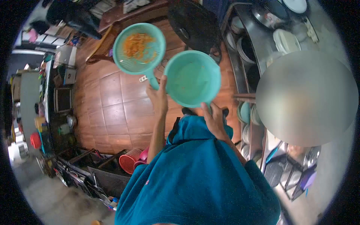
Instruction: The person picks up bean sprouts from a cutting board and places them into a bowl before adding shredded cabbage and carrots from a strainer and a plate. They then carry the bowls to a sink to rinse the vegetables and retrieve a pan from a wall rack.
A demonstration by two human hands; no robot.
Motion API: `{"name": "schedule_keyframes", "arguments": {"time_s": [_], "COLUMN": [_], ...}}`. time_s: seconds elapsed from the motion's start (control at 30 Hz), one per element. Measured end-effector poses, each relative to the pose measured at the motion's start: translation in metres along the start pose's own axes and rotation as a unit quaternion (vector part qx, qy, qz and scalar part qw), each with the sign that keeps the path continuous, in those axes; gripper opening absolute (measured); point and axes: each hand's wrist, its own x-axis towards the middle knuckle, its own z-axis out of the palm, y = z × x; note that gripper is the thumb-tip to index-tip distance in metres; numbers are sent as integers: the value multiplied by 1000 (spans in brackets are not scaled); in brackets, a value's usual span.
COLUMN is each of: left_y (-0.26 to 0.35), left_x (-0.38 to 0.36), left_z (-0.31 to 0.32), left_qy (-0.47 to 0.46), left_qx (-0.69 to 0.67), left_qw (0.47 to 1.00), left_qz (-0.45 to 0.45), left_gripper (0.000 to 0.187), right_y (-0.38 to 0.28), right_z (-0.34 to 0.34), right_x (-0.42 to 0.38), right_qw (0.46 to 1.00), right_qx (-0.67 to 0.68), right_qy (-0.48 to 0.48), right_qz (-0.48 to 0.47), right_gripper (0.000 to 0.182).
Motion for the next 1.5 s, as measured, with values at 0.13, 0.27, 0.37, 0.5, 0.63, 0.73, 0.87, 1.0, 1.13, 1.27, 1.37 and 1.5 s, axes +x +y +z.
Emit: {"name": "schedule_keyframes", "arguments": {"time_s": [0.13, 0.27, 0.37, 0.5, 0.63, 0.73, 0.87, 1.0, 1.13, 1.27, 1.37, 1.5], "left_y": [0, -11, -14, -12, -14, -17, -23, -43, -47, -57, -47, -66], "left_x": [8, 8, -5, -27, -61, -96, -127, -140, -153, -156, -162, -156], "left_z": [-13, -4, 25, 66, 110, 169, 208, 230, 252, 263, 274, 267], "left_qy": [20, -83, -130, -130, -121, -126, -125, -108, -113, -109, -143, -90], "left_qx": [55, 48, -39, 39, 56, 12, 32, 36, 62, 40, 5, 97], "left_qw": [997, 995, 991, 991, 991, 992, 991, 993, 992, 993, 990, 991], "left_qz": [52, 35, 14, -3, -7, -3, 21, 23, -2, -1, 1, 15], "left_gripper": [24, 30, 27, 23, 27, 25, 26, 28, 29, 29, 29, 30], "right_y": [-35, -33, -1, 68, 170, 168, 140, 190, 188, 176, 162, 174], "right_z": [18, -1, -42, -154, -311, -370, -376, -398, -416, -431, -435, -442], "right_x": [-7, -12, -22, -31, -17, 6, 30, 42, 27, 14, 1, -4], "right_qw": [999, 999, 997, 931, 844, 833, 805, 831, 859, 890, 885, 906], "right_qx": [-35, 19, 0, -114, -296, -367, -491, -463, -395, -312, -319, -252], "right_qy": [11, -19, 47, 332, 446, 406, 271, 301, 325, 332, 339, 338], "right_qz": [-22, 20, -55, -102, -46, 79, 195, 64, -14, 6, -5, -37], "right_gripper": [42, 38, 38, 29, 48, 62, 69, 52, 31, 30, 29, 30]}}
